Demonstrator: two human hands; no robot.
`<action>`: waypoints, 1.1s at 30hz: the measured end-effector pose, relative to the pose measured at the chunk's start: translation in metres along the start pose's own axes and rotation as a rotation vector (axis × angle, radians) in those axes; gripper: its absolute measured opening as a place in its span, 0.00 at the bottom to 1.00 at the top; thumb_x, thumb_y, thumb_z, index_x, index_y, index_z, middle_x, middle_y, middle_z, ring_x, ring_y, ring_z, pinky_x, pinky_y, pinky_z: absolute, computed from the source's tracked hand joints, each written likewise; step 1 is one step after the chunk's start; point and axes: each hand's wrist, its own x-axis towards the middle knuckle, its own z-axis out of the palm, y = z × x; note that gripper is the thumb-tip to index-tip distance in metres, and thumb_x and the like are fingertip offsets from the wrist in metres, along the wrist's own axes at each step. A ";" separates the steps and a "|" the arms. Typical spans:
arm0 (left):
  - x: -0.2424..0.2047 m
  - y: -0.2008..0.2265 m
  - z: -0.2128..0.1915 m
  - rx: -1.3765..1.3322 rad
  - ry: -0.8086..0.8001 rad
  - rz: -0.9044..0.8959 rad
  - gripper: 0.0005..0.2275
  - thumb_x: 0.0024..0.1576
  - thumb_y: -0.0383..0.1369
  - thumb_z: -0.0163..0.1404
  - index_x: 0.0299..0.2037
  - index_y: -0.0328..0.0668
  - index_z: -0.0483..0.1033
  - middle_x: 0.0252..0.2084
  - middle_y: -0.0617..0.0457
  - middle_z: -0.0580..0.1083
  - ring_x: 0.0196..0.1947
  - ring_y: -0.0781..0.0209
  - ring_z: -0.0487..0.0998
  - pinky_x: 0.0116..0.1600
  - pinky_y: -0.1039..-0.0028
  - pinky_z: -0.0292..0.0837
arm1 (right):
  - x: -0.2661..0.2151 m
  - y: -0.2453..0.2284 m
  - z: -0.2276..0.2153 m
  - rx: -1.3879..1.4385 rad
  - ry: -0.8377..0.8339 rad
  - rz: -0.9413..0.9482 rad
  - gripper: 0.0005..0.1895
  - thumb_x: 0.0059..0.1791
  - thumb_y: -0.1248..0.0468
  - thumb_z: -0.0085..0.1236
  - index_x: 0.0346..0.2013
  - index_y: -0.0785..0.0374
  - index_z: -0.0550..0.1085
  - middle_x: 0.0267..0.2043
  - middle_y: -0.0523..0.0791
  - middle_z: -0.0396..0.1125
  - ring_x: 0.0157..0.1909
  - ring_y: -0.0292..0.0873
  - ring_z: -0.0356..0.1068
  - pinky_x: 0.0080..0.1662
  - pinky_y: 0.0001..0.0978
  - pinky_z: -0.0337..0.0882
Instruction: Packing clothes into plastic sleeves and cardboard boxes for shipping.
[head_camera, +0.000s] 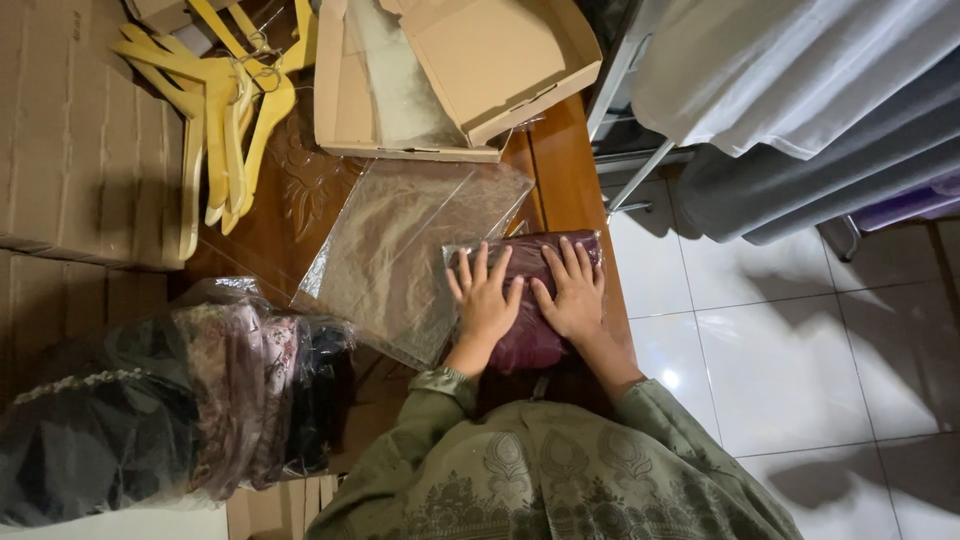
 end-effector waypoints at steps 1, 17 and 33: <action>0.003 0.001 -0.009 0.046 -0.083 -0.069 0.24 0.63 0.52 0.43 0.70 0.61 0.65 0.75 0.46 0.56 0.75 0.36 0.46 0.70 0.32 0.36 | 0.000 0.002 0.001 0.012 0.000 -0.011 0.34 0.51 0.43 0.52 0.70 0.48 0.64 0.77 0.48 0.51 0.78 0.55 0.45 0.70 0.64 0.46; 0.010 -0.055 0.022 -0.222 -0.108 -0.236 0.30 0.57 0.53 0.58 0.65 0.50 0.67 0.79 0.37 0.48 0.73 0.36 0.50 0.72 0.37 0.40 | 0.006 0.026 -0.008 0.221 -0.070 0.040 0.37 0.46 0.42 0.60 0.67 0.49 0.67 0.76 0.49 0.52 0.77 0.54 0.45 0.66 0.69 0.46; -0.045 -0.062 0.006 -1.138 -0.148 -0.651 0.34 0.42 0.33 0.70 0.60 0.36 0.69 0.54 0.46 0.77 0.52 0.56 0.80 0.58 0.66 0.76 | -0.017 0.086 0.017 0.649 0.038 0.425 0.29 0.41 0.50 0.71 0.50 0.61 0.74 0.77 0.53 0.44 0.71 0.55 0.53 0.68 0.54 0.50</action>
